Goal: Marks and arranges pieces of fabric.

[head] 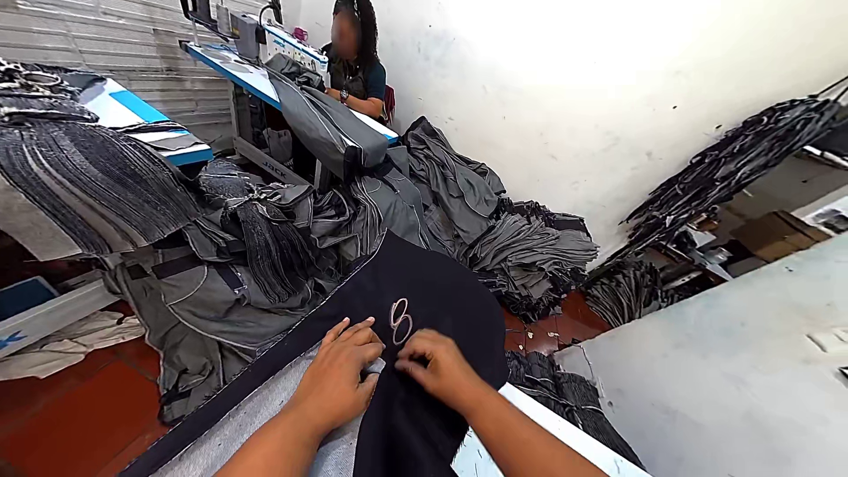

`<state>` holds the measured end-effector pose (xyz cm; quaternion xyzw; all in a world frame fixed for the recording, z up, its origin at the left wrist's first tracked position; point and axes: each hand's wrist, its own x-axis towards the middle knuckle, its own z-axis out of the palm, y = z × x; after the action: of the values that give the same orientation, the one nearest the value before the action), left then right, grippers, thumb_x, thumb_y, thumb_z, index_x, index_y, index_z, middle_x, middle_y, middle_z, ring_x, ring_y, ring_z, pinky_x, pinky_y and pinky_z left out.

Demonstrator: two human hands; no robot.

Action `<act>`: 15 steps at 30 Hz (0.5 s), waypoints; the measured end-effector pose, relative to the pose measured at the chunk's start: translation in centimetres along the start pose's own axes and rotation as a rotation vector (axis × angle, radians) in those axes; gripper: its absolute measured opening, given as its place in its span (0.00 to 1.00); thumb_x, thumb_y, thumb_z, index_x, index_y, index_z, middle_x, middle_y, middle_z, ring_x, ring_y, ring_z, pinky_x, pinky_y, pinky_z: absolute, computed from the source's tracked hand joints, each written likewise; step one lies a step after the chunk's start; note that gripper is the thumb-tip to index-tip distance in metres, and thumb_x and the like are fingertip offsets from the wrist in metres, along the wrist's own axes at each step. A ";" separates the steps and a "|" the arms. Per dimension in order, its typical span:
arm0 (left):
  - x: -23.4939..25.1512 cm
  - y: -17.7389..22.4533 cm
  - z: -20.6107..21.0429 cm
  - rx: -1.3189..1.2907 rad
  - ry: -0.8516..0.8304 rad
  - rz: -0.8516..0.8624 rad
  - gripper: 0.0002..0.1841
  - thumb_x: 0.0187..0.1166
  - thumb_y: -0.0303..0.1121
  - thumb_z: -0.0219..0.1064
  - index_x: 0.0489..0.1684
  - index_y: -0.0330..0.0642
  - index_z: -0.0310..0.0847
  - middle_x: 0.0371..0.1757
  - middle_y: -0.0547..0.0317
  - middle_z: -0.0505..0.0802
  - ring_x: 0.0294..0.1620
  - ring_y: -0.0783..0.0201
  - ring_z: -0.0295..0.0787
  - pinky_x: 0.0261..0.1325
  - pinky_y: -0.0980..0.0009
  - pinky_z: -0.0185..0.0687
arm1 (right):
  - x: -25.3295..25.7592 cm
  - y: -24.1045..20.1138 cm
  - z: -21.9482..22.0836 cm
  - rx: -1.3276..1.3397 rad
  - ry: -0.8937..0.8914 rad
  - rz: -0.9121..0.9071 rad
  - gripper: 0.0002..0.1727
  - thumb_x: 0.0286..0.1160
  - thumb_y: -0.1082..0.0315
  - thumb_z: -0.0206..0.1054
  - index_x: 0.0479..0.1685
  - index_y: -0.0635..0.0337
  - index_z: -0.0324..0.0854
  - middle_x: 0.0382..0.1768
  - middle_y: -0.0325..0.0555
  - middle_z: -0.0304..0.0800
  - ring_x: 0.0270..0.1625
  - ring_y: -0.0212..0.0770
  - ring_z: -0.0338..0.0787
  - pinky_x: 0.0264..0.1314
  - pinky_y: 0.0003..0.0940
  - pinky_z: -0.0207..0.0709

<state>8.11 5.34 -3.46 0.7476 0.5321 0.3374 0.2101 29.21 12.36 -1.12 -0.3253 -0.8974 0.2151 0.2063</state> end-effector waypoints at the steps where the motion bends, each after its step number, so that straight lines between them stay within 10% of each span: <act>1: -0.1 -0.2 0.3 -0.001 0.038 0.025 0.17 0.70 0.32 0.56 0.37 0.36 0.92 0.59 0.50 0.95 0.83 0.47 0.76 0.90 0.42 0.52 | 0.2 0.6 -0.5 -0.032 0.034 0.062 0.10 0.74 0.67 0.71 0.38 0.67 0.92 0.39 0.53 0.95 0.47 0.47 0.93 0.59 0.42 0.84; 8: 0.0 -0.4 0.8 -0.012 0.085 0.051 0.15 0.69 0.33 0.57 0.27 0.36 0.91 0.55 0.53 0.96 0.81 0.48 0.78 0.89 0.42 0.55 | -1.8 -0.2 -2.6 -0.032 -0.150 0.087 0.11 0.74 0.66 0.71 0.38 0.69 0.90 0.36 0.56 0.92 0.43 0.48 0.90 0.55 0.40 0.81; 15: 0.0 -0.4 0.7 -0.007 0.081 0.039 0.14 0.69 0.32 0.58 0.27 0.37 0.91 0.55 0.53 0.96 0.82 0.49 0.78 0.89 0.43 0.54 | -0.9 0.2 -4.3 0.126 -0.193 0.303 0.12 0.74 0.64 0.70 0.38 0.66 0.89 0.33 0.44 0.86 0.32 0.26 0.79 0.38 0.22 0.73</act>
<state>8.34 5.50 -4.17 0.7429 0.5242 0.3733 0.1844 32.13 13.03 2.07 -0.4210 -0.8386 0.3295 0.1044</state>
